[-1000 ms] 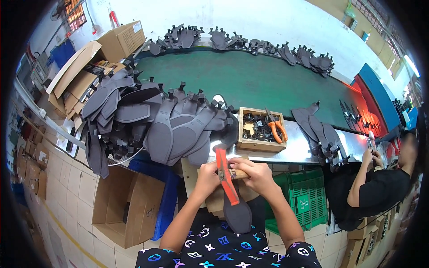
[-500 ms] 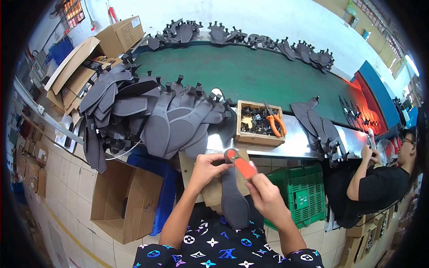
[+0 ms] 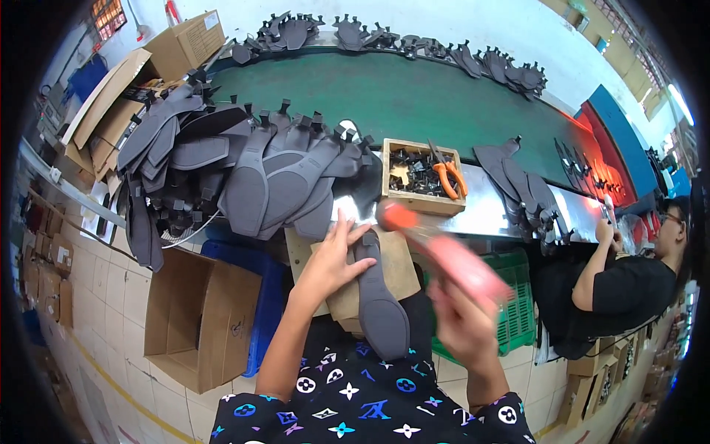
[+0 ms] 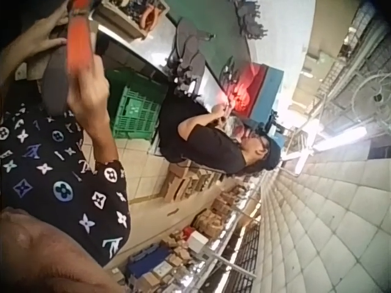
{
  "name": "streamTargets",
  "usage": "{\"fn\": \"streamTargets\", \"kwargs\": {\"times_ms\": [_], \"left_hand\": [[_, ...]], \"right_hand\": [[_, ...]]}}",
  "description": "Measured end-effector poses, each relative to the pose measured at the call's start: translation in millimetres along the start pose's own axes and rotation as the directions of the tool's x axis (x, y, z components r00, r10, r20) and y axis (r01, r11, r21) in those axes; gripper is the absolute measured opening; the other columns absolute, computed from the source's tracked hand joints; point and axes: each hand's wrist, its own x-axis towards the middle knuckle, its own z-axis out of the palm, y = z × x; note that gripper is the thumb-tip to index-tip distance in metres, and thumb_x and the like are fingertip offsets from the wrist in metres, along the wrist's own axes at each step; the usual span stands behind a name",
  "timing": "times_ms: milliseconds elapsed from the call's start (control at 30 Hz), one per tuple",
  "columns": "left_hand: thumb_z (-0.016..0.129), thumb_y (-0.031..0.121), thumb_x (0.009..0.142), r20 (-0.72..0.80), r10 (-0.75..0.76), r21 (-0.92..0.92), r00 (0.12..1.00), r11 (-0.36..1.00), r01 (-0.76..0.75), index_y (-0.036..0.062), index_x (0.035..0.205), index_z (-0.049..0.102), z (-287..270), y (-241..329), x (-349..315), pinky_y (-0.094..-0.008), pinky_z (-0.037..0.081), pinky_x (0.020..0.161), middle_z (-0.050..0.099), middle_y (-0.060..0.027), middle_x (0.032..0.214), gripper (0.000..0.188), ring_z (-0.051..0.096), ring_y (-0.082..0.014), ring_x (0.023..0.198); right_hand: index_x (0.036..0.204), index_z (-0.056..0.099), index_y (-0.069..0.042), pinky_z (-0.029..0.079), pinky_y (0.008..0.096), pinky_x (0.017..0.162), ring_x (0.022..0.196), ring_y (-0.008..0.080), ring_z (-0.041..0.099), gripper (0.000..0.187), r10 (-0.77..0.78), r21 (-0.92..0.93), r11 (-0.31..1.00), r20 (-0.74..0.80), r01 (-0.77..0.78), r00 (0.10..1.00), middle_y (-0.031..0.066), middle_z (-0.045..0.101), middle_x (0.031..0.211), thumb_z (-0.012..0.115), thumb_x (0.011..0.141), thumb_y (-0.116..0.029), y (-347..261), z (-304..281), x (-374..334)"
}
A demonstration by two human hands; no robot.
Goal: The person is assembling shoe soles by attaching small metal components and using a hammer to secure them at a factory workbench.
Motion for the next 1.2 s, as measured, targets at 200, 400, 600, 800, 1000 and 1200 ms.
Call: {"fn": "streamTargets", "kwargs": {"times_ms": [200,400,600,800,1000,1200], "left_hand": [[0.074,0.032,0.086,-0.013,0.183,0.164,0.983,0.97,-0.178,0.0059,0.149,0.041,3.5,-5.3,11.6,-0.0454,0.029,0.118,0.046,-0.0185,0.15,0.076,0.039,-0.0433,0.14],[0.067,0.019,0.091,0.039,0.288,-0.305,0.957,0.915,-0.263,0.0002,0.111,0.07,4.2,14.8,-21.0,-0.0381,0.052,0.092,0.069,-0.0194,0.115,0.028,0.066,-0.0351,0.109],[0.064,0.019,0.097,0.257,0.323,-0.617,0.911,0.78,-0.103,-0.0035,0.094,0.065,-21.6,93.1,-88.7,-0.0349,0.046,0.065,0.058,-0.0111,0.082,0.023,0.06,-0.0237,0.073],[0.06,0.021,0.1,0.399,0.191,-0.657,0.897,0.742,0.135,-0.0048,0.097,0.062,-21.6,107.2,-105.5,-0.0335,0.041,0.065,0.052,-0.0091,0.08,0.026,0.051,-0.0197,0.072],[0.049,0.024,0.107,0.577,0.22,-0.728,0.787,0.575,0.373,-0.0042,0.125,0.062,-10.6,114.0,-109.2,-0.0301,0.046,0.099,0.064,-0.0153,0.12,0.036,0.06,-0.0213,0.115],[0.047,0.022,0.107,0.607,0.273,-0.752,0.747,0.503,0.427,-0.006,0.127,0.058,-7.4,121.8,-110.9,-0.0339,0.042,0.106,0.059,-0.0171,0.128,0.037,0.055,-0.0256,0.124]], "right_hand": [[0.108,0.065,0.003,0.049,0.033,0.057,0.06,0.0233,0.061,0.021,0.213,0.058,0.974,0.082,-0.218,0.974,0.0144,0.059,0.075,0.066,0.087,0.005,24.1,28.8,-26.8],[0.11,0.065,0.005,0.054,0.0313,0.063,0.07,0.0243,0.07,0.021,0.131,-0.097,0.986,-0.059,-0.137,0.99,0.0118,0.07,0.081,0.063,0.089,0.008,22.3,-17.6,-13.7],[0.137,0.054,-0.002,0.053,0.033,0.071,0.092,0.0236,0.068,0.053,0.039,-0.338,0.933,0.442,0.126,0.896,0.0099,0.067,0.115,0.067,0.085,-0.003,58.1,24.6,-31.7],[0.121,0.066,-0.003,0.045,0.0508,0.1,0.116,0.0325,0.061,0.041,0.12,0.396,0.86,0.459,-0.323,0.88,0.0159,0.064,0.129,0.065,0.093,-0.034,32.4,33.8,-38.1],[0.103,0.065,0.002,0.046,0.0387,0.096,0.109,0.0262,0.057,0.055,0.237,0.843,-0.11,0.537,-0.527,0.809,0.018,0.059,0.113,0.06,0.097,-0.052,-16.9,32.6,-68.6],[0.1,0.066,0.0,0.046,0.0353,0.091,0.103,0.0232,0.057,0.054,0.254,0.83,-0.072,0.551,-0.553,0.795,0.016,0.06,0.107,0.057,0.097,-0.053,-24.5,18.4,-66.2]]}}
